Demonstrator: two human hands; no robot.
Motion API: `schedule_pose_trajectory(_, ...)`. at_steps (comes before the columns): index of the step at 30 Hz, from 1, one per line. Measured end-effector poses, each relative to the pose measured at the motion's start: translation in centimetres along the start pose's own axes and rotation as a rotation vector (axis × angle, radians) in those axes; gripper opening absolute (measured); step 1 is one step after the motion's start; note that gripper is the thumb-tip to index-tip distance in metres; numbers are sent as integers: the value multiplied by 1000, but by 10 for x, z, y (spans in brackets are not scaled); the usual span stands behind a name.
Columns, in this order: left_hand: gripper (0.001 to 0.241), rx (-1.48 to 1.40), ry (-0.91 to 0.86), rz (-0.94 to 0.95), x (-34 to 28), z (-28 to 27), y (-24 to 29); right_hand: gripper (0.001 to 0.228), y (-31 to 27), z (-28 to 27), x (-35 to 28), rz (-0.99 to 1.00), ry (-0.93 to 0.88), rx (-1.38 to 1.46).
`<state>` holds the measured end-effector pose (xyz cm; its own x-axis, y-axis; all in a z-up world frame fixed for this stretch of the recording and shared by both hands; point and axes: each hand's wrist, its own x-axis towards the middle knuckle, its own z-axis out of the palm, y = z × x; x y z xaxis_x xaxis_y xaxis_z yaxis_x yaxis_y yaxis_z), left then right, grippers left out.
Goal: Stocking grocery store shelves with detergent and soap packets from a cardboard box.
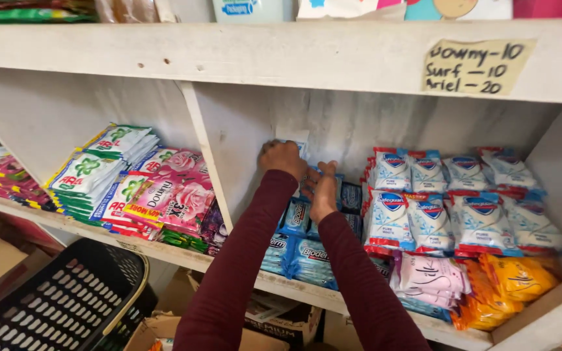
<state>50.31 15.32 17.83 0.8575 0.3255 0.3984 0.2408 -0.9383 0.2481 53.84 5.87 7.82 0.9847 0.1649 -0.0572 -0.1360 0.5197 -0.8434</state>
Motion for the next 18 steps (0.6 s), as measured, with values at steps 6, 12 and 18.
schedule_pose_trajectory(6,31,149,56,59,-12,-18,7,79,3,6,4,-15,-27,-132)
schedule_pose_trajectory(12,30,87,100,67,-16,-12,-6,78,6,5,2,-36,-47,-178)
schedule_pose_trajectory(18,42,-101,297,219,-98,-45,-44,34,54,-40,40,-435,-185,-57)
